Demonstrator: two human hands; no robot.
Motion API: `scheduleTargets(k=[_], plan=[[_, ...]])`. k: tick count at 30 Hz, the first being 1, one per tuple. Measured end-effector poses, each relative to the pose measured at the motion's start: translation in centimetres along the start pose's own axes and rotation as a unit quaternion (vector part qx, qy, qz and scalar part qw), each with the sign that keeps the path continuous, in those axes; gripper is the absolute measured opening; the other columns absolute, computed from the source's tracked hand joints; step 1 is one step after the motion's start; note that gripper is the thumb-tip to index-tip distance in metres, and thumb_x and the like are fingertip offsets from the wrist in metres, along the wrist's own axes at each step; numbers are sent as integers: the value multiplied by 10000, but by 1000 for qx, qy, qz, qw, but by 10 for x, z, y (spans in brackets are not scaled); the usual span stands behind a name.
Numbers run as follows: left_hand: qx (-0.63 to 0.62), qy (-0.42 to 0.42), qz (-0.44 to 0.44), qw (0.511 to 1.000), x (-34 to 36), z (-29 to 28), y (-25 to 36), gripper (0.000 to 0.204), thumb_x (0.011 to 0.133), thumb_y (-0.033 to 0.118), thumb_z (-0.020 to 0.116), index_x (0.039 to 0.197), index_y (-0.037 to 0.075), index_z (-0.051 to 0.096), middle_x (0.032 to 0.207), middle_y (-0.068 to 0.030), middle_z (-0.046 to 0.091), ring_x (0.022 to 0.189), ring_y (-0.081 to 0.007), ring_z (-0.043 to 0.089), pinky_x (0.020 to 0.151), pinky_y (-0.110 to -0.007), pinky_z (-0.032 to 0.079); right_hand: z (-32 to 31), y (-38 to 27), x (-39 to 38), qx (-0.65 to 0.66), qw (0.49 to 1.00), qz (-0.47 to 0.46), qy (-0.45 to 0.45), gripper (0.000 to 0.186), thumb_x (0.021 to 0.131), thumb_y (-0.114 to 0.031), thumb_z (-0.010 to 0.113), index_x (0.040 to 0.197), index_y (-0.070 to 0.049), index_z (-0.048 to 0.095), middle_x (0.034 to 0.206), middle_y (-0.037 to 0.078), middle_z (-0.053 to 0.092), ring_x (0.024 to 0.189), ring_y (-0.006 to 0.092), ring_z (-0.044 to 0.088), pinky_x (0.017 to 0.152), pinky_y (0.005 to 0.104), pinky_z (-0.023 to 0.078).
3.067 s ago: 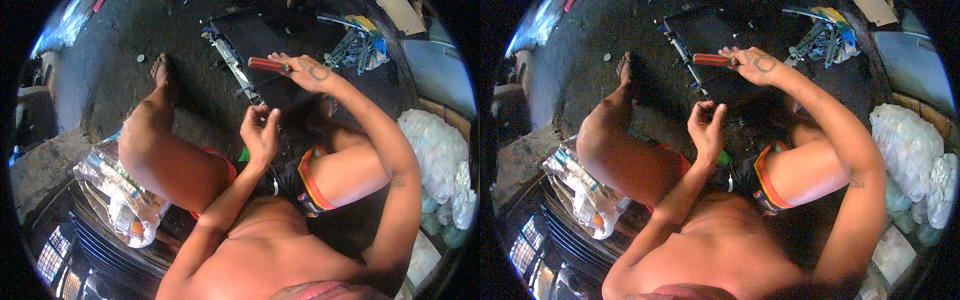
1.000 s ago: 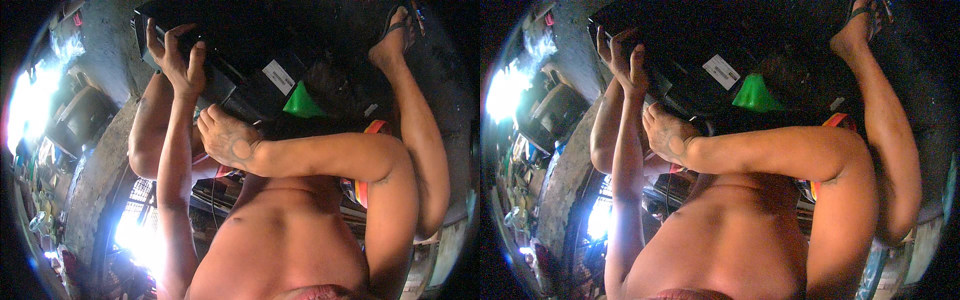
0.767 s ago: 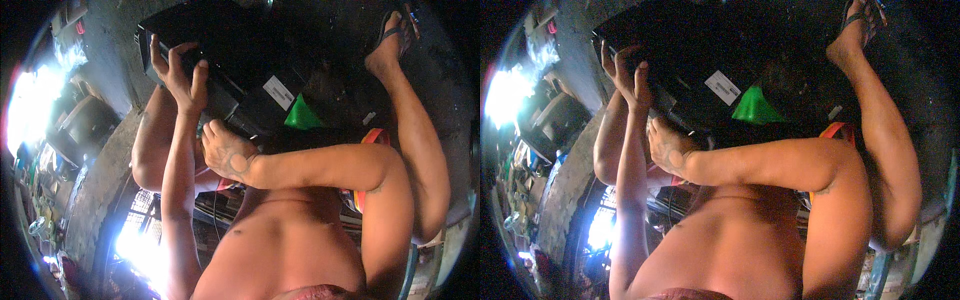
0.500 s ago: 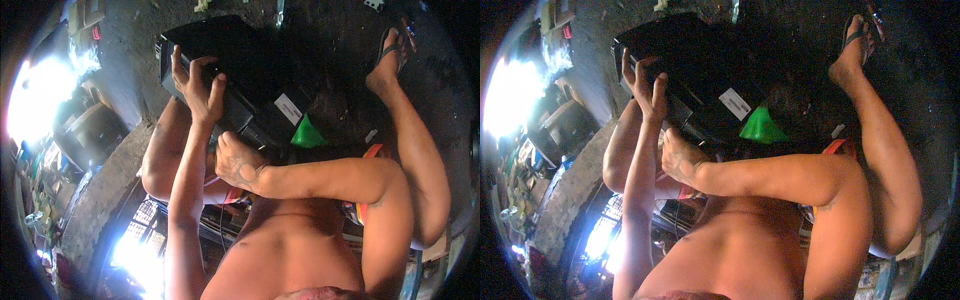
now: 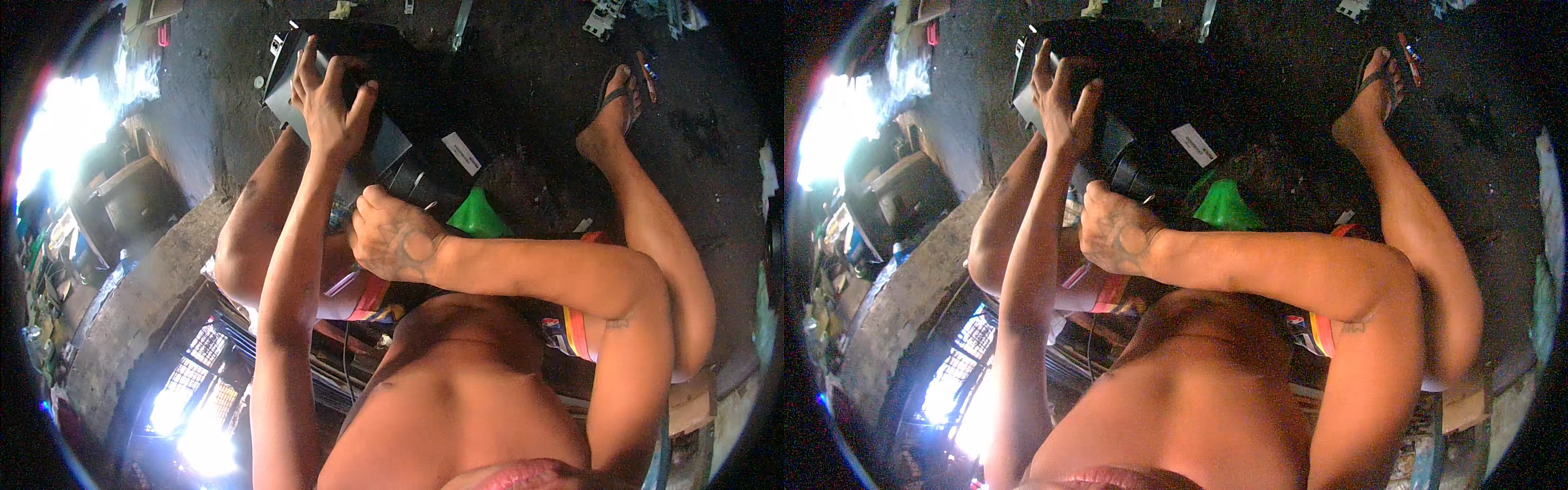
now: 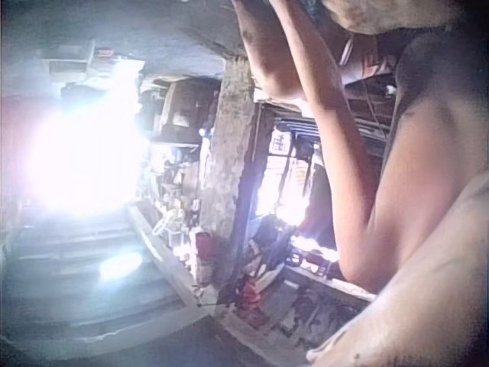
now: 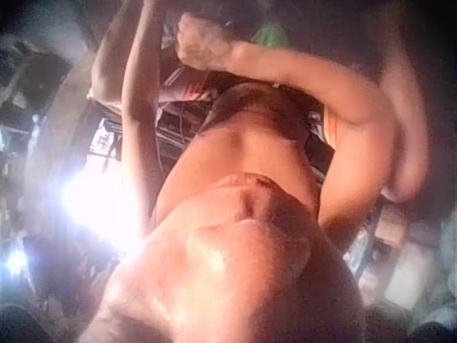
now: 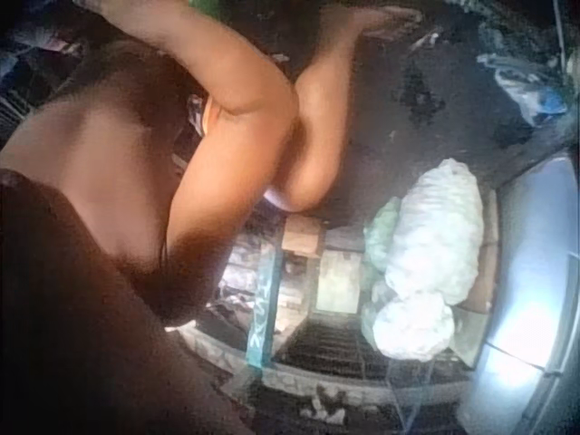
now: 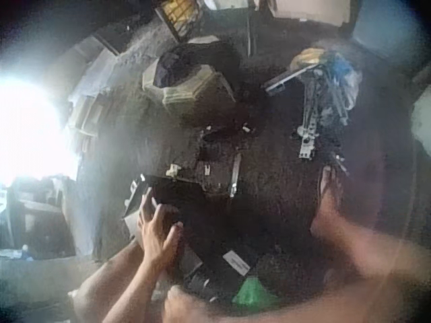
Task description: The person sits on the floor and uses a screwdriver to disassemble and reassemble a small electronic device. They remove screws, separate casing parts, and manipulate internal components before putting the device back together.
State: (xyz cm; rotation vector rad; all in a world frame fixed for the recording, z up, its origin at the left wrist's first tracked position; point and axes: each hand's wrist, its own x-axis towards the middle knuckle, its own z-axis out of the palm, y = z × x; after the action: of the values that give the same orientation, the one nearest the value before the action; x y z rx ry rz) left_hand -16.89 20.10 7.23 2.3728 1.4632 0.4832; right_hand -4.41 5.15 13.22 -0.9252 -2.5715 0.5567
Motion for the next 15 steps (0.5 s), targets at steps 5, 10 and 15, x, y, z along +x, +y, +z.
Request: scheduleTargets(k=[5, 10, 15], plan=[[23, -9, 33, 999, 11, 5, -4, 428, 832, 501, 694, 1141, 207, 718, 1619, -236, 323, 1484, -506, 256, 1195, -607, 173, -8, 11, -14, -5, 998, -14, 59, 201, 859, -259, 593, 770, -112, 698, 745, 50, 653, 776, 212, 591, 811, 356, 403], [69, -67, -20, 995, 35, 9, 19, 507, 821, 468, 656, 1165, 96, 672, 1616, -224, 319, 1481, -461, 251, 1206, -580, 185, -24, 28, -24, -35, 998, -13, 45, 223, 907, -252, 561, 806, -121, 709, 794, 67, 701, 797, 221, 639, 851, 389, 435], [88, -33, 1, 996, 40, 18, 9, 547, 801, 478, 681, 1170, 74, 683, 1607, -226, 354, 1495, -458, 266, 1205, -572, 223, -22, 32, -38, -32, 992, -92, 85, 192, 850, -305, 617, 773, -138, 671, 737, 51, 656, 731, 217, 626, 823, 381, 453]])
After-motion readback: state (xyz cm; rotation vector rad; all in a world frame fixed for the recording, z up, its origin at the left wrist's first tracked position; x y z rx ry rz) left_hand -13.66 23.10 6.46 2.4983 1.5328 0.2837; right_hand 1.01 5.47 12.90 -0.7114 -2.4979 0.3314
